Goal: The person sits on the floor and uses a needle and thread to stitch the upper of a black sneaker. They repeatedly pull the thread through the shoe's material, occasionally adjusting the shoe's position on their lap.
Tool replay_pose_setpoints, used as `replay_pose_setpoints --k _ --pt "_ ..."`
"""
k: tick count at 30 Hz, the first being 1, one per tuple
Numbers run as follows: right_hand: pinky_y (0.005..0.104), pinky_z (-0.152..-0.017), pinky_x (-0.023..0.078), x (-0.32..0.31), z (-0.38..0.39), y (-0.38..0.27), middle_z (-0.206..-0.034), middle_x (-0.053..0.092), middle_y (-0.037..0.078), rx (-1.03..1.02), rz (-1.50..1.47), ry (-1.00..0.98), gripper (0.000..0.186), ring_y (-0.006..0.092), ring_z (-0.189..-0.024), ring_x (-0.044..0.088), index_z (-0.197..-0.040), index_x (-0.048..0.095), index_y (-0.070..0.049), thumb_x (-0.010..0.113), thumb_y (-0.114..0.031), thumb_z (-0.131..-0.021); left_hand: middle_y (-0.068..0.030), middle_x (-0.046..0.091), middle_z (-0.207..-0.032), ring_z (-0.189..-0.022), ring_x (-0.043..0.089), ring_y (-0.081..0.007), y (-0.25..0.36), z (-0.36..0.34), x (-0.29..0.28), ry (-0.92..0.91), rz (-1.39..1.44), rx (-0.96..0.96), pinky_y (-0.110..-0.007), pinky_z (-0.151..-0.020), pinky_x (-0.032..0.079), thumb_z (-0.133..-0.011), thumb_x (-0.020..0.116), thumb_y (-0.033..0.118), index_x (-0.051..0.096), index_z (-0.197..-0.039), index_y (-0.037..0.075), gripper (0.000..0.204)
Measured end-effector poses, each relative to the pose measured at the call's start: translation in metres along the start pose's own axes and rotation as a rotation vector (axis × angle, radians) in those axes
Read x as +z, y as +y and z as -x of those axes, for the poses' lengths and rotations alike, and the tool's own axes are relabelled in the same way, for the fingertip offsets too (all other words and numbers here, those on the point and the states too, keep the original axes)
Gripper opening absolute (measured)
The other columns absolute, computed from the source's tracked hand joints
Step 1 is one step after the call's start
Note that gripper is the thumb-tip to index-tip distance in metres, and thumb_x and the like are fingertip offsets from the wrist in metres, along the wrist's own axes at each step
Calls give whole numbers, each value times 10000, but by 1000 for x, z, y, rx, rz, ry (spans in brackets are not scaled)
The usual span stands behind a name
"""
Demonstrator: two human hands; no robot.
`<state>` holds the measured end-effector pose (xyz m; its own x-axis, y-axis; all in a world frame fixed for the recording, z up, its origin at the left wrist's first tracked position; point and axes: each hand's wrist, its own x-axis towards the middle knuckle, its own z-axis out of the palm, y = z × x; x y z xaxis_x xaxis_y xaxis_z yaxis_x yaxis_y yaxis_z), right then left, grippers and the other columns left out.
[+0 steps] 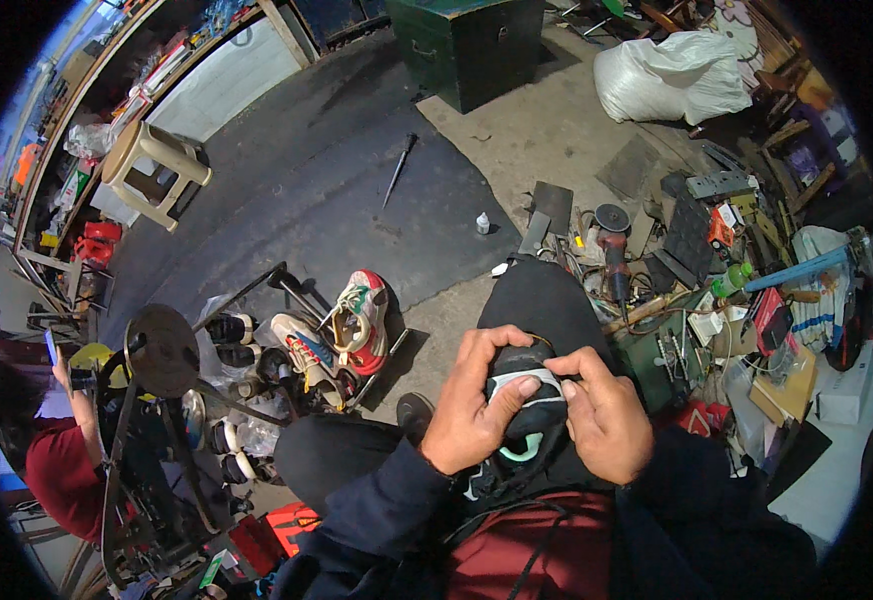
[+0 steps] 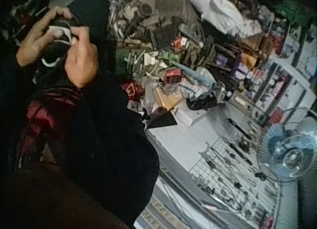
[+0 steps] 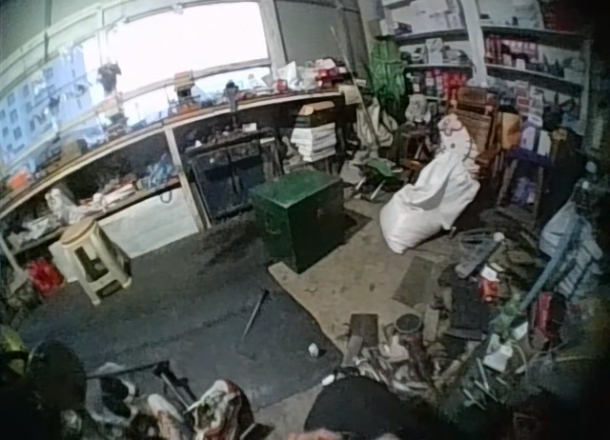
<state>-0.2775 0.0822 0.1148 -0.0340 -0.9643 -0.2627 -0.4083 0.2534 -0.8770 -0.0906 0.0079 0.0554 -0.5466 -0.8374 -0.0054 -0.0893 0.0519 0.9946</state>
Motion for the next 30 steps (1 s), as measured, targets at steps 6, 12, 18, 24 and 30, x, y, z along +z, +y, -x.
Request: replay_pose_setpoints --k 6,12,18,24,30 --pt "293 -530 394 7 2 12 -643 552 28 -131 -11 93 219 76 -549 498 -1271 581 0 475 -15 -1080 -176 565 -1218 -1159 600 -368 4 0 1 4 -67 22 -399 -1013 475 -988 710 225 565 -1329 57 407" --pt "317 -534 405 6 -5 13 -646 566 71 -135 104 95 181 116 -546 533 -1221 601 4 512 -27 -1067 -184 555 -1231 -1156 597 -389 2 0 -2 -13 -99 25 -417 -1014 478 -1001 699 254 545 -1345 63 423" --pt "428 -597 490 -21 -30 10 -787 675 215 -288 155 -118 141 364 -684 698 -1152 622 -12 585 -13 -1015 -190 553 -1241 -1176 590 -388 -1 -1 -5 -42 -119 38 -413 -1023 471 -1004 695 234 534 -1344 43 422" --pt "480 -622 543 -23 -45 17 -834 716 220 -406 205 -129 141 436 -746 719 -1137 634 -36 607 -22 -999 -166 555 -1259 -1194 583 -331 -7 -4 -10 -62 -52 26 -389 -1064 444 -993 709 204 529 -1350 35 434" --pt "368 -547 475 -38 -48 17 -670 648 142 -332 166 -241 150 247 -572 682 -1146 677 -13 624 -9 -1006 -143 552 -1256 -1204 566 -285 -9 -6 -13 -105 111 -39 -363 -1083 414 -986 714 190 535 -1336 41 421"
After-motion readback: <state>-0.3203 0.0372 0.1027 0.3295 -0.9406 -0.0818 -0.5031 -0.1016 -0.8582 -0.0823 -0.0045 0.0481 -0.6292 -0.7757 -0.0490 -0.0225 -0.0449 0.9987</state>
